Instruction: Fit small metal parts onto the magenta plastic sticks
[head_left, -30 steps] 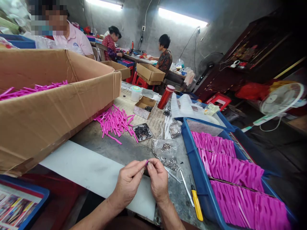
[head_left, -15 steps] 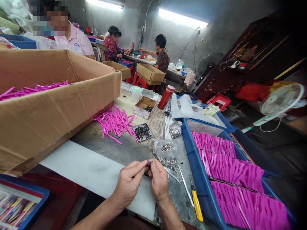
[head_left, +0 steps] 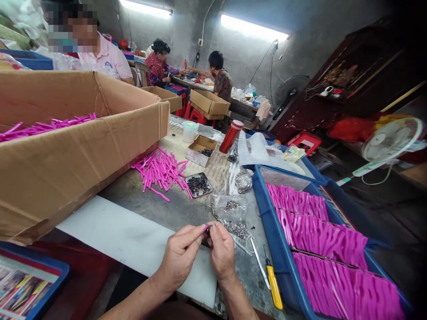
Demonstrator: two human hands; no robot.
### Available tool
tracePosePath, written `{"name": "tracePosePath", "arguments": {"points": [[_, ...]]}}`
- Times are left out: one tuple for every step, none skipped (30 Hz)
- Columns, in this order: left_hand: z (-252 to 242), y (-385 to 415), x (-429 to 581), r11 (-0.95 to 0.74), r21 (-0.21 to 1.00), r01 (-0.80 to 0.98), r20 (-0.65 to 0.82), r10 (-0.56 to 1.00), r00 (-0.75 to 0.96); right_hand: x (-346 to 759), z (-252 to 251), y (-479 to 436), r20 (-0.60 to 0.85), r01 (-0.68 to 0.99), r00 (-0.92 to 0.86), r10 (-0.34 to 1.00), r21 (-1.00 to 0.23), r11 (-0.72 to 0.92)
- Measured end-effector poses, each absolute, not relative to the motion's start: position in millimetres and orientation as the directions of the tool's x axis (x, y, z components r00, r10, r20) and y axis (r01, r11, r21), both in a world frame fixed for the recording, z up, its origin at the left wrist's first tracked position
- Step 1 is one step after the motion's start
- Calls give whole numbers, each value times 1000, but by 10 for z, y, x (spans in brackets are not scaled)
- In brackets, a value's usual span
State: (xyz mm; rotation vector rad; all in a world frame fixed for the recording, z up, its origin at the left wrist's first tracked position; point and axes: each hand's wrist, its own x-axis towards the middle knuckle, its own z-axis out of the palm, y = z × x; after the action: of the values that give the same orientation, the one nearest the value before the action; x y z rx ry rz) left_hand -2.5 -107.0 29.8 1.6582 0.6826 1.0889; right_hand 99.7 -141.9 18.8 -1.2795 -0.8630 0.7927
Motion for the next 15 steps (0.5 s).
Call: {"name": "tracePosePath", "arguments": {"points": [[302, -1070, -24, -339, 939, -61, 330, 836, 438, 998, 186, -1420, 100, -29, 470, 877, -991, 129], [305, -1071, -22, -335, 940, -59, 326, 837, 441, 999, 182, -1421, 103, -29, 472, 875, -991, 133], [309, -1071, -21, -333, 941, -57, 323, 837, 442, 999, 178, -1422, 108, -24, 480, 870, -990, 136], [311, -1071, -20, -332, 942, -54, 321, 838, 442, 998, 175, -1423, 116, -11, 489, 864, -990, 139], [312, -1071, -18, -335, 941, -51, 322, 837, 442, 997, 174, -1423, 127, 10, 498, 858, -990, 141], [310, -1071, -17, -339, 939, -49, 325, 836, 441, 997, 175, -1423, 140, 34, 504, 853, -989, 142], [305, -1071, -16, -344, 938, -50, 330, 835, 441, 997, 178, -1421, 148, 55, 506, 850, -989, 140], [299, -1070, -16, -347, 936, -53, 334, 833, 441, 998, 182, -1419, 148, 65, 505, 850, -989, 133], [291, -1070, -15, -347, 936, -58, 336, 832, 441, 1001, 186, -1417, 139, 60, 500, 855, -990, 126], [283, -1069, -14, -348, 935, -64, 339, 831, 441, 1005, 189, -1416, 123, 42, 491, 862, -992, 118], [276, -1068, -13, -345, 936, -70, 339, 831, 441, 1010, 191, -1415, 106, 16, 482, 870, -994, 113], [272, -1068, -13, -341, 937, -72, 336, 832, 441, 1015, 190, -1416, 93, -7, 475, 875, -994, 110], [271, -1068, -12, -337, 939, -71, 332, 834, 440, 1021, 188, -1419, 88, -17, 472, 877, -994, 109], [273, -1068, -12, -332, 941, -67, 327, 838, 438, 1025, 183, -1422, 91, -16, 471, 878, -994, 111], [277, -1069, -12, -327, 943, -62, 320, 840, 438, 1028, 177, -1427, 99, -5, 472, 876, -993, 115]]}}
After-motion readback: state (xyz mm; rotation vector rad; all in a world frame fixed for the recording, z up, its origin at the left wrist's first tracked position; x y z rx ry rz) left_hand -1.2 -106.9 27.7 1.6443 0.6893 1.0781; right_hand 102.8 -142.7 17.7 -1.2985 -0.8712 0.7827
